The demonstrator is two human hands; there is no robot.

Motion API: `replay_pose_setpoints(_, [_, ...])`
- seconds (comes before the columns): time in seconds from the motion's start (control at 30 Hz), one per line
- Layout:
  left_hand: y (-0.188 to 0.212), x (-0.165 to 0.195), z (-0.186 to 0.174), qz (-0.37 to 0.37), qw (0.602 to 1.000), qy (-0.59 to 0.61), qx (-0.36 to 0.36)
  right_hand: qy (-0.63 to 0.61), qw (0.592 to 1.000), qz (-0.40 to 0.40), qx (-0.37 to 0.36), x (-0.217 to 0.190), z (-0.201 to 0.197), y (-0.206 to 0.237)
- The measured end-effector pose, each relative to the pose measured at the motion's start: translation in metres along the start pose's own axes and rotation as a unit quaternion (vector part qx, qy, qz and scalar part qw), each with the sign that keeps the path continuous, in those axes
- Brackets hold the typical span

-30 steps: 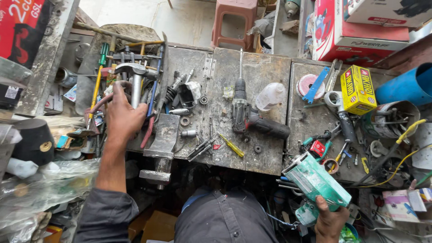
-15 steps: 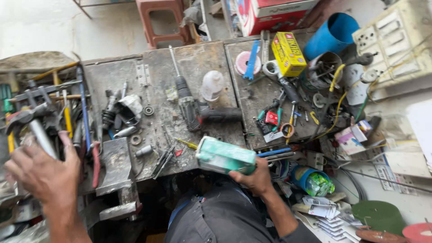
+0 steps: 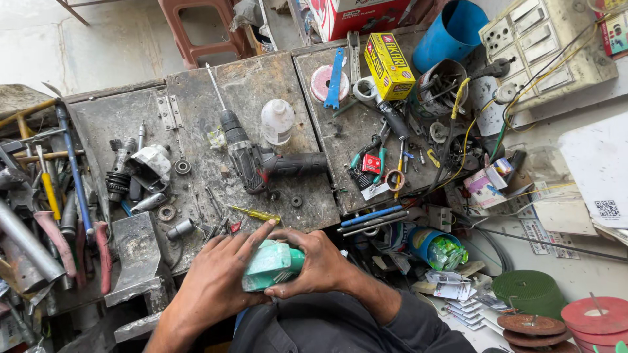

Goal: The person sits at a cluttered workbench and works on a small green power tool, turning and fitting small metal parts by hand, picking up fasteners and components from the bench, and using a cordless drill on the tool near the end. The person handles the tool body, a chuck-like part, and small hardware while assembling or repairing it.

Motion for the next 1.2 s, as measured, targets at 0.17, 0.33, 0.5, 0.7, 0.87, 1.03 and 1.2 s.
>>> replay_pose_setpoints(0.17, [-0.003, -0.009, 0.022, -0.036, 0.998, 0.031, 0.033, -0.063, 0.998, 0.007, -0.011, 0.032, -0.01, 0.002])
replay_pose_setpoints(0.33, [0.005, -0.022, 0.029, -0.063, 0.988, 0.057, 0.127, 0.139, 0.935, 0.134, 0.298, 0.097, -0.059, 0.016])
replay_pose_setpoints(0.5, [0.017, -0.031, 0.031, -0.125, 0.972, 0.121, 0.155, 0.4, 0.831, 0.046, 0.385, 0.146, -0.085, 0.018])
replay_pose_setpoints(0.7, [0.023, -0.036, 0.036, -0.141, 0.969, 0.127, 0.155, 0.35, 0.825, 0.079, 0.436, 0.165, -0.097, 0.021])
replay_pose_setpoints(0.87, [0.024, -0.038, 0.039, -0.145, 0.968, 0.127, 0.16, 0.304, 0.839, 0.096, 0.441, 0.167, -0.107, 0.018])
replay_pose_setpoints(1.03, [0.025, -0.04, 0.039, -0.156, 0.966, 0.131, 0.162, 0.365, 0.828, 0.093, 0.416, 0.164, -0.102, 0.012])
replay_pose_setpoints(1.2, [0.028, -0.041, 0.04, -0.135, 0.966, 0.133, 0.176, 0.398, 0.834, 0.1, 0.369, 0.153, -0.095, 0.012])
Point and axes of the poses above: each hand's wrist, its own y-axis away from the middle knuckle, its own z-axis out of the palm, x = y × z, the point moved 1 cm from there along -y, towards the middle knuckle
